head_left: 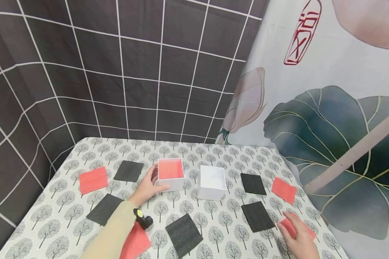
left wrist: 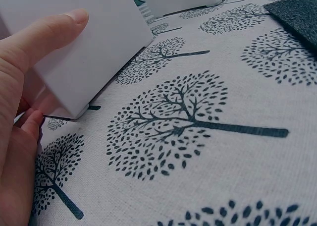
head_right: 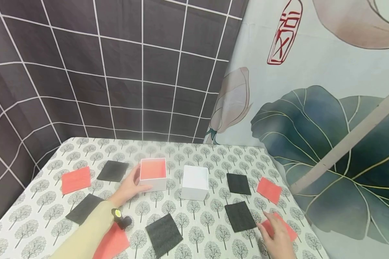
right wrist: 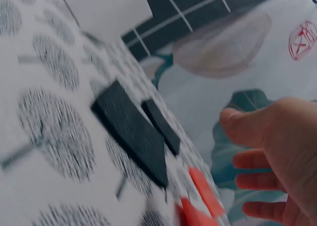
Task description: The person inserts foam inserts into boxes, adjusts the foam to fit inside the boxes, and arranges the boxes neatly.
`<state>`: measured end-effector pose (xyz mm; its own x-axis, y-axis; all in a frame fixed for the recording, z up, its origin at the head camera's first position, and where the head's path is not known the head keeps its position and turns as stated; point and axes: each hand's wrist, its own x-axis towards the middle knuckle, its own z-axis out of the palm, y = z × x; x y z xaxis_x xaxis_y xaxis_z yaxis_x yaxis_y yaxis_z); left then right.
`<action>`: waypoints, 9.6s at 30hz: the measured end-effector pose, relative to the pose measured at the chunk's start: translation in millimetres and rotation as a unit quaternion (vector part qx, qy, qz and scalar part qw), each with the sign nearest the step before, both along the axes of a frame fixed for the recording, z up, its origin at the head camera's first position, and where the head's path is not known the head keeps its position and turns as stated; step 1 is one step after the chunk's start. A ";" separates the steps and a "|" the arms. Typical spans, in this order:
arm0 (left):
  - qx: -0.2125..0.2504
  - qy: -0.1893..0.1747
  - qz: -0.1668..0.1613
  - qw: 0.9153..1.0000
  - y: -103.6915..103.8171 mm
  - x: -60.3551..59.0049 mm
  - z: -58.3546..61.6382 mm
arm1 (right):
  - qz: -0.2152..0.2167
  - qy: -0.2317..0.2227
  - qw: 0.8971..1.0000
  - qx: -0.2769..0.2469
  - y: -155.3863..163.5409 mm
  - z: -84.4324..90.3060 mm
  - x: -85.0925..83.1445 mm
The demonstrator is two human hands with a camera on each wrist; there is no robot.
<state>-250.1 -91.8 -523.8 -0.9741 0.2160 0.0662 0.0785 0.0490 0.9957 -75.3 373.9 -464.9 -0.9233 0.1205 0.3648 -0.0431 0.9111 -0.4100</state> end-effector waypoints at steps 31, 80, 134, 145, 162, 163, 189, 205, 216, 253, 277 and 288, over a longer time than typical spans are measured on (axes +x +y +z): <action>0.015 -0.001 0.005 1.000 1.0 2.9 -2.4 | -0.051 -0.214 0.973 0.065 71.4 -35.5 -12.0; -0.001 -0.011 -0.005 1.000 -0.5 5.0 11.2 | -0.110 -0.130 0.985 0.025 63.1 -16.6 -14.5; 0.035 -0.003 -0.003 0.999 -1.3 -1.1 -2.6 | 0.094 -0.030 0.995 0.006 -63.8 16.7 -33.3; 0.031 -0.013 -0.020 0.999 -1.6 11.9 25.9 | 0.129 -0.068 0.989 -0.020 -98.0 25.7 -39.0; 0.024 -0.019 -0.017 0.999 -1.0 11.2 27.1 | 0.200 -0.064 0.978 -0.020 -137.5 23.9 -51.7; 0.024 -0.019 -0.017 0.999 -0.9 11.2 27.0 | 0.203 -0.066 0.977 -0.023 -139.5 24.1 -52.1; 0.025 -0.012 -0.011 1.000 -0.9 6.5 18.2 | 0.272 -0.074 0.959 -0.002 -187.4 36.7 -70.3; 0.014 0.011 0.001 1.000 -2.8 -1.5 1.3 | 0.305 -0.067 0.950 -0.013 -208.9 48.2 -92.6; 0.021 0.003 -0.010 1.000 -0.9 -4.4 3.0 | 0.327 -0.068 0.942 -0.022 -221.4 50.8 -117.5; 0.027 0.000 -0.015 1.000 -2.4 -2.7 2.9 | 0.336 -0.132 0.932 0.028 -272.9 53.8 -195.8; 0.031 0.005 -0.019 0.999 -0.7 -0.7 3.2 | 0.386 -0.175 0.906 -0.002 -283.4 41.8 -213.4; 0.030 0.008 -0.014 0.999 -1.6 -0.2 4.3 | 0.396 -0.173 0.901 -0.046 -277.7 24.4 -222.3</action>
<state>-250.3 -93.4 -519.6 -0.9663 0.2391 0.0956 0.0951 -0.0139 0.9954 -297.6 96.2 -440.5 -0.7889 -0.6115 0.0612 -0.5205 0.6119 -0.5956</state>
